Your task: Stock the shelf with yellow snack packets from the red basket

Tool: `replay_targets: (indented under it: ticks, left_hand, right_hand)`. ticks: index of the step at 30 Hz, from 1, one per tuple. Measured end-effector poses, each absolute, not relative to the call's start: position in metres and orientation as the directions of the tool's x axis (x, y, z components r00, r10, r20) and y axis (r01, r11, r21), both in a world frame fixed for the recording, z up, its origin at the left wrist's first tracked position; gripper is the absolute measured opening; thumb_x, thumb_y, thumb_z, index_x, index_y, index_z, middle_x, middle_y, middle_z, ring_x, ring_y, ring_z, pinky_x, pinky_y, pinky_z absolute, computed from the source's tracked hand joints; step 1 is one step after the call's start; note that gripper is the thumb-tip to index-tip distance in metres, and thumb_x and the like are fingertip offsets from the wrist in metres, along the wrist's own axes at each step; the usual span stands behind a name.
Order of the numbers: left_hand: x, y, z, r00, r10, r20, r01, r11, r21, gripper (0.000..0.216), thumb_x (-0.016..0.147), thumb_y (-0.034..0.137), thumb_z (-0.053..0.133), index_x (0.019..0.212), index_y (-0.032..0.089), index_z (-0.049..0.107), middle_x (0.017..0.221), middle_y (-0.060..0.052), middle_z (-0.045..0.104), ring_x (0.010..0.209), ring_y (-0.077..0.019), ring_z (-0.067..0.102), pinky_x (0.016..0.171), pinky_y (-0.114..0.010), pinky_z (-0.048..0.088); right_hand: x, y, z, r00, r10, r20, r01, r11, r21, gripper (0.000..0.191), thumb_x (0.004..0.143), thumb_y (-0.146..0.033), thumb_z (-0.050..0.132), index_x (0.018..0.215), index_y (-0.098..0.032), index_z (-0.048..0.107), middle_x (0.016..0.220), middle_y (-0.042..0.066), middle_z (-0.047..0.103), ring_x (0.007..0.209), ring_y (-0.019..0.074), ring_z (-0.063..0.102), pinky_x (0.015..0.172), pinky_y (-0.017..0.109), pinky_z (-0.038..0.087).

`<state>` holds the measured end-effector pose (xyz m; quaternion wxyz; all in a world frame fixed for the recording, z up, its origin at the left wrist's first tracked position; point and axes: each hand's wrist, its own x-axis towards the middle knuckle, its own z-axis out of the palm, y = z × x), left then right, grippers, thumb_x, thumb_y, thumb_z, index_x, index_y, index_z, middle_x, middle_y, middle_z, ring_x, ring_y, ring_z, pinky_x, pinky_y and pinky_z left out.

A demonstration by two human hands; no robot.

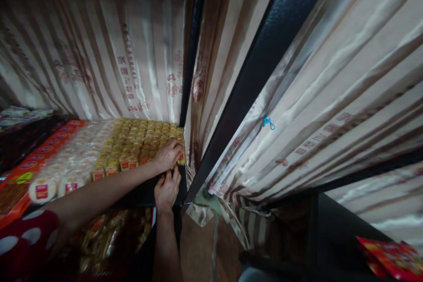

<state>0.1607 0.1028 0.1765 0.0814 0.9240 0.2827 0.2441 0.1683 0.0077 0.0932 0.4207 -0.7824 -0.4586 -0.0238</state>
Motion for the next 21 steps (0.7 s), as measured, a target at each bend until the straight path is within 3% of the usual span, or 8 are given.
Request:
replay_targets:
  ticks: [5,9,11,14,17,21]
  left_hand:
    - [0.106,0.060,0.170,0.632,0.571,0.524,0.343,-0.813,0.471,0.024,0.082,0.013,0.040,0.098,0.018,0.058,0.102,-0.007,0.054,0.097,-0.0157,0.051,0.087,-0.029,0.045]
    - [0.039,0.008,0.148,0.575,0.639,0.510,0.289,-0.742,0.604,0.027,0.079,0.008,0.036,0.091,0.018,0.059,0.092,-0.006,0.056,0.091,-0.0146,0.053,0.081,-0.028,0.046]
    - [0.006,-0.014,0.130,0.606,0.687,0.401,0.308,-0.668,0.678,0.029,0.079,0.007,0.033,0.087,0.018,0.059,0.089,-0.005,0.057,0.087,-0.0134,0.054,0.079,-0.025,0.046]
    - [-0.034,-0.037,0.104,0.646,0.755,0.109,0.462,-0.501,0.732,0.028,0.076,0.007,0.035,0.085,0.018,0.059,0.092,-0.006,0.058,0.090,-0.0148,0.055,0.083,-0.027,0.045]
    - [-0.059,-0.044,0.082,0.576,0.807,-0.132,0.632,-0.336,0.698,0.030,0.070,0.004,0.037,0.083,0.018,0.061,0.095,-0.005,0.059,0.091,-0.0156,0.056,0.085,-0.028,0.044]
    - [-0.069,-0.039,0.060,0.464,0.834,-0.299,0.732,-0.171,0.660,0.030,0.069,0.006,0.042,0.086,0.017,0.064,0.096,-0.005,0.063,0.091,-0.0174,0.058,0.084,-0.028,0.043]
  right_hand:
    - [0.171,0.006,0.090,0.534,0.727,0.432,0.745,-0.163,-0.647,0.041,0.079,-0.022,0.042,0.118,-0.013,0.052,0.127,0.015,0.045,0.114,0.0241,0.042,0.093,0.039,0.038]
    - [0.171,0.009,0.089,0.563,0.697,0.443,0.719,-0.149,-0.679,0.039,0.078,-0.017,0.038,0.113,-0.015,0.055,0.126,0.012,0.046,0.115,0.0218,0.040,0.096,0.039,0.035]
    - [0.170,0.010,0.091,0.584,0.663,0.469,0.704,-0.125,-0.699,0.039,0.078,-0.016,0.036,0.112,-0.013,0.055,0.123,0.013,0.048,0.114,0.0215,0.042,0.095,0.040,0.036]
    - [0.169,0.009,0.096,0.587,0.651,0.482,0.665,-0.047,-0.745,0.038,0.080,-0.018,0.035,0.113,-0.011,0.053,0.115,0.016,0.052,0.106,0.0201,0.048,0.082,0.034,0.046]
    - [0.162,0.000,0.109,0.533,0.679,0.505,0.666,0.032,-0.746,0.035,0.082,-0.022,0.037,0.111,-0.011,0.054,0.103,0.014,0.057,0.087,0.0162,0.056,0.070,0.029,0.049]
    - [0.132,-0.029,0.124,0.335,0.804,0.491,0.697,0.139,-0.703,0.028,0.083,-0.023,0.041,0.102,-0.013,0.058,0.085,0.008,0.062,0.072,0.0125,0.058,0.068,0.025,0.048]
